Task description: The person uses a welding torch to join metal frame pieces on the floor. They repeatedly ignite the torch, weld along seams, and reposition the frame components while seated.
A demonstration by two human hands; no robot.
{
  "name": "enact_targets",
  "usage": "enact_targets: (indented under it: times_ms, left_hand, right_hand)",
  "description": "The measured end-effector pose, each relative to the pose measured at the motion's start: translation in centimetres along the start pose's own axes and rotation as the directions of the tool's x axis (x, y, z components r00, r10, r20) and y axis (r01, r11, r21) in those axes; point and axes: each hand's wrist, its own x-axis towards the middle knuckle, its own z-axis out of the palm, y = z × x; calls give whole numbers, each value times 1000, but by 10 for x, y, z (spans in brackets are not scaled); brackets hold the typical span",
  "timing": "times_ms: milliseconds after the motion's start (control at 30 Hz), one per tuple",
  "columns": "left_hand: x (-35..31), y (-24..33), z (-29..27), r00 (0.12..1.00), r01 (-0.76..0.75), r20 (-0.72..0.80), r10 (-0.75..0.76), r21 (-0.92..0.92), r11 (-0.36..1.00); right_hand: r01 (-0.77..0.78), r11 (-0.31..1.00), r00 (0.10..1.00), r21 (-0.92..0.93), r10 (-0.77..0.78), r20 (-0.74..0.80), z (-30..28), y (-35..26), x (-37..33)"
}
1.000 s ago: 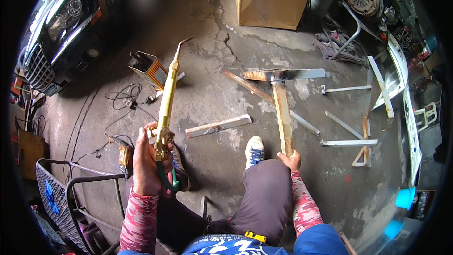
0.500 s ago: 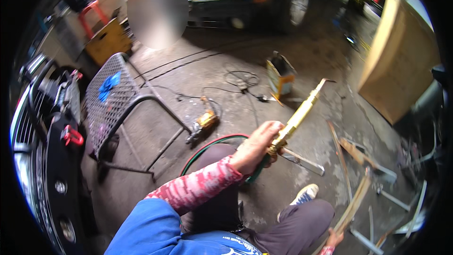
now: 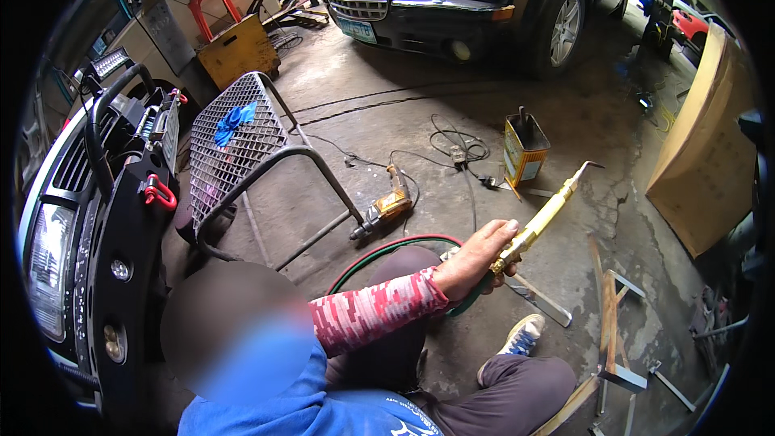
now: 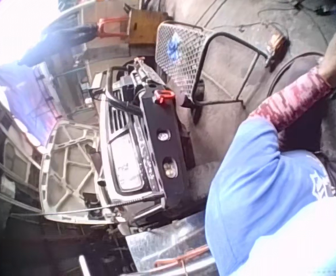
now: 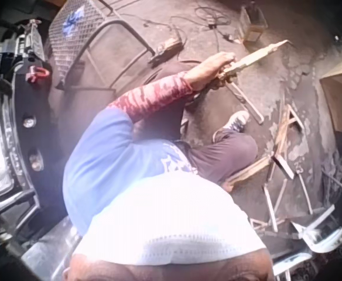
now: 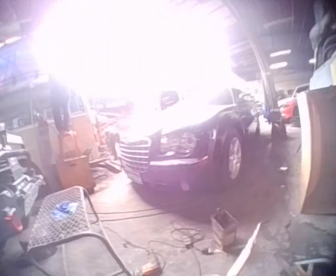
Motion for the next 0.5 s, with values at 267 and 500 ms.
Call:
enact_targets:
  times_ms: [267, 500]
  left_hand:
    - [8, -4, 9, 1000, 10, -10, -9, 48, 999]
    - [9, -3, 13, 1000, 23, -3, -23, 67, 997]
  right_hand:
    - [-115, 984, 993, -135, 118, 14, 14, 8, -4]
    - [47, 983, 941, -176, -103, -322, -40, -32, -15]
